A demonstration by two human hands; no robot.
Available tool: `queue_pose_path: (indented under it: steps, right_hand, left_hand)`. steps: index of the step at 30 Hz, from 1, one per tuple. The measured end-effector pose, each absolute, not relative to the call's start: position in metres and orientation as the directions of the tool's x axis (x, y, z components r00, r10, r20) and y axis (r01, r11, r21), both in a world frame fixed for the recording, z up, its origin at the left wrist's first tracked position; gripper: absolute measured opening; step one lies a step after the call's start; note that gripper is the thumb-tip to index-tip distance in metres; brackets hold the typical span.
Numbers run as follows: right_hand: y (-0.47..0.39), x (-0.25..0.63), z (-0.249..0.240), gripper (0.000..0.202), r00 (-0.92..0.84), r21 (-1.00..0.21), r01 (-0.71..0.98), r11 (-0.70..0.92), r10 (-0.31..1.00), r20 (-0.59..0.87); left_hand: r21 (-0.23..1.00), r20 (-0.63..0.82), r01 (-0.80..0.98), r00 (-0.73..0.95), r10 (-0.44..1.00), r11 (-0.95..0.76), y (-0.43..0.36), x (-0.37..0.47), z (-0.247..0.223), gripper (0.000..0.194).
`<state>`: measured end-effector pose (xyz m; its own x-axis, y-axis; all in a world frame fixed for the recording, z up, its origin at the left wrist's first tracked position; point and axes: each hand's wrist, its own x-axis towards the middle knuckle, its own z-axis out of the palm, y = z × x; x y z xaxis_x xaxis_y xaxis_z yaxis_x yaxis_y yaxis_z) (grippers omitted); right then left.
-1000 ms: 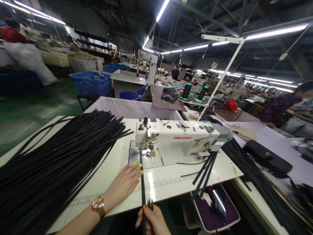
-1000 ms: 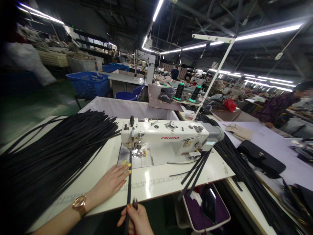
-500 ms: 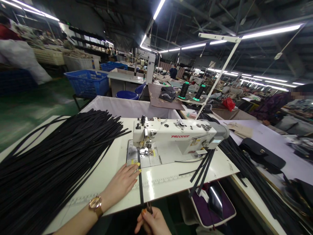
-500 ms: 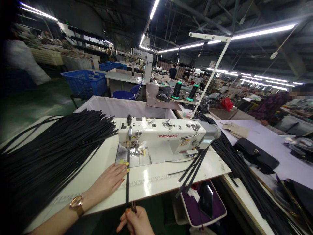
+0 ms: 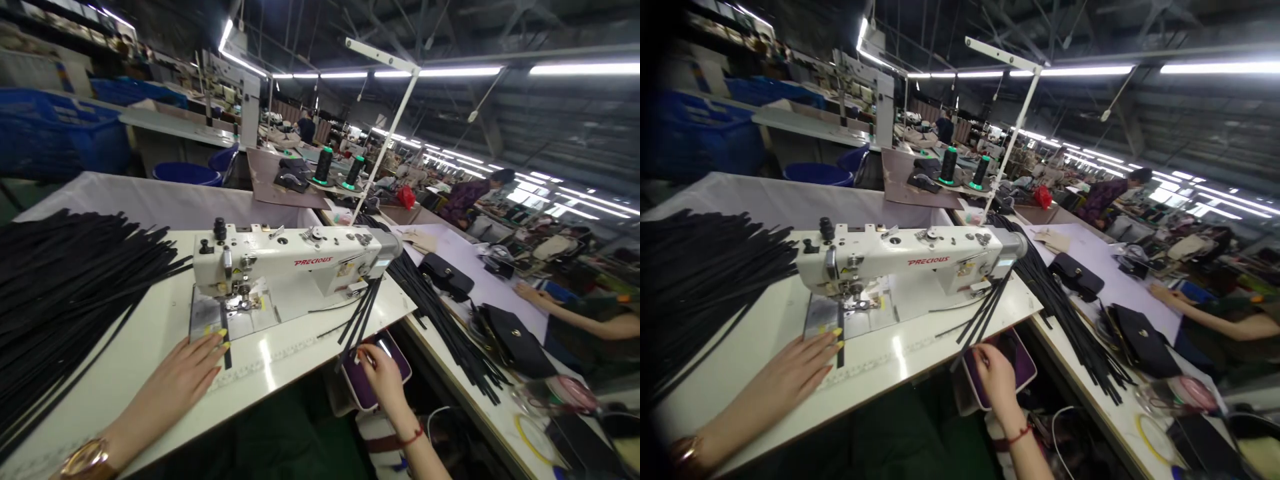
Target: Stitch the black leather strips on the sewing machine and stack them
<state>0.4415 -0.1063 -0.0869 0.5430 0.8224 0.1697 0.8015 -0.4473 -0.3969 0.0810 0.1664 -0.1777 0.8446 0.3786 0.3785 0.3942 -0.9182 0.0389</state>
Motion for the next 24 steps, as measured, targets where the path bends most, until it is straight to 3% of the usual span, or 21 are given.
queue_pose_path:
  steps: [3,7,16,19,22,24]
  right_hand:
    - [-0.104,0.481,-0.082,0.030,0.554,-0.228,0.828,-0.513,0.810,0.192]
    - [-0.093,0.493,-0.088,0.043,0.478,-0.066,0.878,-0.474,0.863,0.160]
    - [-0.102,0.499,-0.095,0.041,0.217,0.094,0.968,-0.235,0.961,0.171]
    - [-0.098,0.469,-0.092,0.035,0.126,-0.030,0.992,-0.123,0.969,0.212]
    - [-0.094,0.415,-0.092,0.026,0.012,-0.289,0.956,0.051,0.977,0.212]
    - [-0.096,0.376,-0.097,0.021,-0.006,-0.490,0.869,0.076,0.990,0.143]
  left_hand:
    - [0.030,0.392,0.380,0.846,0.361,-0.924,0.171,0.080,-0.183,0.044]
    - [0.056,0.370,0.412,0.838,0.402,-0.910,0.169,0.080,-0.176,0.045]
    - [0.169,0.354,0.466,0.794,0.495,-0.869,0.168,0.088,-0.148,0.039]
    - [0.209,0.349,0.476,0.780,0.520,-0.854,0.175,0.090,-0.145,0.039]
    - [0.241,0.353,0.487,0.761,0.544,-0.839,0.183,0.092,-0.143,0.039]
    - [0.249,0.346,0.492,0.759,0.552,-0.834,0.187,0.094,-0.143,0.040]
